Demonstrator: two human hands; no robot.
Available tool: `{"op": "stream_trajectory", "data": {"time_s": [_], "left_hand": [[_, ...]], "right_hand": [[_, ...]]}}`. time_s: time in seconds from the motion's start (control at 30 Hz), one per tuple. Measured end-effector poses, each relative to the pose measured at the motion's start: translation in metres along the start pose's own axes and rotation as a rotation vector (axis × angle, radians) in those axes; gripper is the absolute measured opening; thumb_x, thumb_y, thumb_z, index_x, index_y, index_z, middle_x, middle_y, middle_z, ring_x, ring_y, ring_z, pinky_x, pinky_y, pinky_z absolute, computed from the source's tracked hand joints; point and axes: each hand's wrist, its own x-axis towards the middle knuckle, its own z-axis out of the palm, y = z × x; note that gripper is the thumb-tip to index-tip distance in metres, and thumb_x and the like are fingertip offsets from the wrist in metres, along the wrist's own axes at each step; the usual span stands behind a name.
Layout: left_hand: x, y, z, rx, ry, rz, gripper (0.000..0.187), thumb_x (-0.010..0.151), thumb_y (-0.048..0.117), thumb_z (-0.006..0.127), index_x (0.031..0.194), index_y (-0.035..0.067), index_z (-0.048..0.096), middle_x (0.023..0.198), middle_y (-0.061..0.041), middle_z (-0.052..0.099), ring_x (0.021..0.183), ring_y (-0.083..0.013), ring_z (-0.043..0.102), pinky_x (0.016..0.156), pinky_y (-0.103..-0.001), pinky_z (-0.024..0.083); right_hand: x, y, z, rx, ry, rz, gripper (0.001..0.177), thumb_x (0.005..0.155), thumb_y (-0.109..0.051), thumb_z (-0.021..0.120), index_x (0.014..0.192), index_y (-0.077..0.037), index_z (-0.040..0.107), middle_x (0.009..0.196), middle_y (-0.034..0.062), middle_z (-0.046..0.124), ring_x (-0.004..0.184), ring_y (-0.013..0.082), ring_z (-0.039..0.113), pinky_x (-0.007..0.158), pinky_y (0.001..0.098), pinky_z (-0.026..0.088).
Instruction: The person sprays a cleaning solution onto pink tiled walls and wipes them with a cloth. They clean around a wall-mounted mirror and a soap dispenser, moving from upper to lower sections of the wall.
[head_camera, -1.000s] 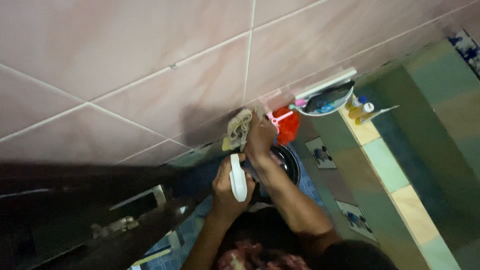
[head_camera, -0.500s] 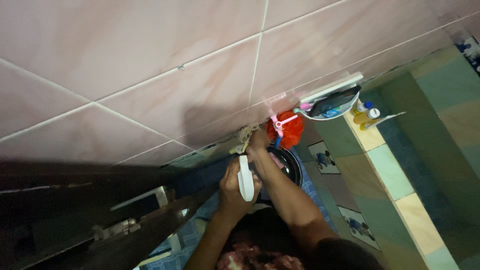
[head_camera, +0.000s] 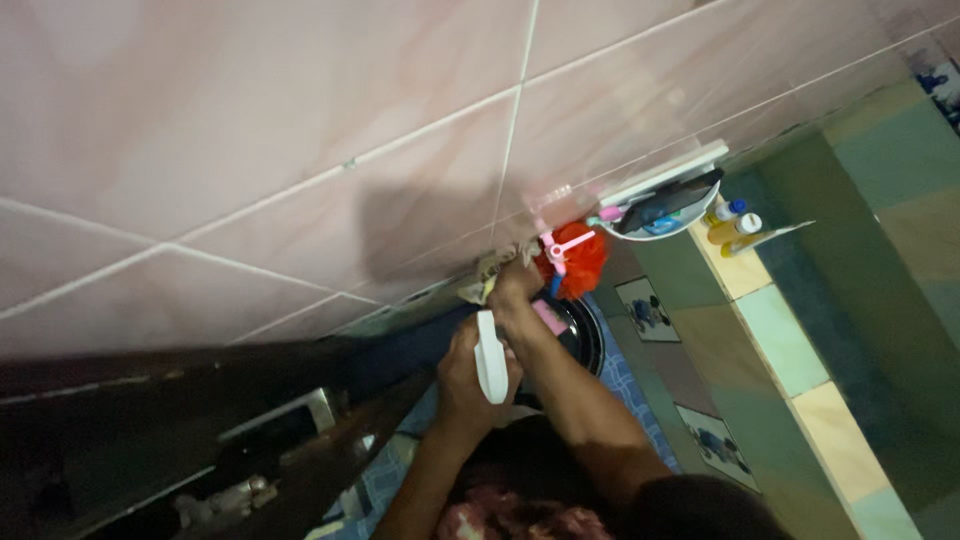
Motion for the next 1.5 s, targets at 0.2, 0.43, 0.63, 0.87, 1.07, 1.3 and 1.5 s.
{"op": "stream_trajectory", "data": {"time_s": [0.2,0.43,0.63,0.87,1.07,1.3,1.5], "left_hand": [[0.005,0.0,-0.005,-0.031,-0.071,-0.084,0.045,0.086,0.004,0.069,0.129,0.002,0.056,0.092,-0.012,0.066,0.078,-0.0248,0.071,0.072,-0.036,0.061],[0.014,-0.002,-0.004,-0.077,-0.05,-0.067,0.049,0.084,0.0,0.068,0.131,0.003,0.055,0.102,-0.013,0.068,0.081,-0.0223,0.072,0.074,-0.034,0.061],[0.024,0.003,-0.005,-0.067,-0.045,-0.042,0.05,0.083,0.001,0.067,0.132,0.002,0.055,0.106,-0.016,0.068,0.084,-0.026,0.072,0.076,-0.036,0.06],[0.03,0.01,-0.004,-0.035,-0.116,-0.016,0.044,0.086,0.004,0.066,0.129,0.0,0.056,0.102,-0.018,0.065,0.087,-0.0309,0.071,0.077,-0.038,0.059],[0.022,0.008,-0.005,-0.026,-0.09,0.009,0.044,0.087,0.005,0.067,0.129,-0.001,0.056,0.108,-0.019,0.065,0.091,-0.0322,0.07,0.081,-0.039,0.059],[0.02,0.009,-0.003,-0.062,-0.095,-0.024,0.046,0.084,0.003,0.067,0.128,-0.002,0.055,0.111,-0.019,0.066,0.085,-0.0262,0.072,0.076,-0.036,0.061],[0.013,0.003,-0.005,-0.049,-0.082,-0.011,0.047,0.085,0.004,0.069,0.13,-0.001,0.056,0.104,-0.016,0.066,0.084,-0.0262,0.072,0.077,-0.036,0.06]], "right_hand": [[0.004,0.009,-0.012,-0.261,-0.038,-0.208,0.026,0.099,-0.018,0.058,0.085,0.0,0.07,0.068,0.0031,0.061,0.063,0.0134,0.053,0.056,0.0363,0.045],[-0.001,-0.017,-0.017,-0.438,-0.137,-0.515,0.023,0.096,-0.014,0.058,0.083,0.003,0.067,0.071,0.0086,0.064,0.066,0.0192,0.059,0.06,0.0385,0.048],[-0.013,-0.029,-0.021,-0.541,-0.181,-0.595,0.02,0.096,-0.013,0.059,0.086,0.003,0.066,0.072,0.015,0.064,0.067,0.0257,0.06,0.065,0.0418,0.048],[-0.012,-0.032,-0.017,-0.571,-0.119,-0.325,0.026,0.098,-0.015,0.062,0.081,0.004,0.066,0.07,0.0135,0.065,0.065,0.0188,0.058,0.062,0.0402,0.047],[-0.031,-0.039,-0.027,-0.427,-0.202,-0.484,0.019,0.1,-0.011,0.059,0.088,0.002,0.066,0.075,0.0124,0.065,0.069,0.0178,0.055,0.065,0.0374,0.048],[-0.064,-0.065,-0.017,-0.376,-0.141,-0.676,0.014,0.098,-0.006,0.056,0.1,0.002,0.068,0.082,0.0154,0.067,0.074,0.0266,0.064,0.07,0.0365,0.051],[-0.055,-0.051,-0.018,-0.288,-0.157,-0.844,0.019,0.101,-0.004,0.055,0.114,0.002,0.067,0.1,0.0193,0.07,0.093,0.031,0.067,0.087,0.0392,0.052]]}}
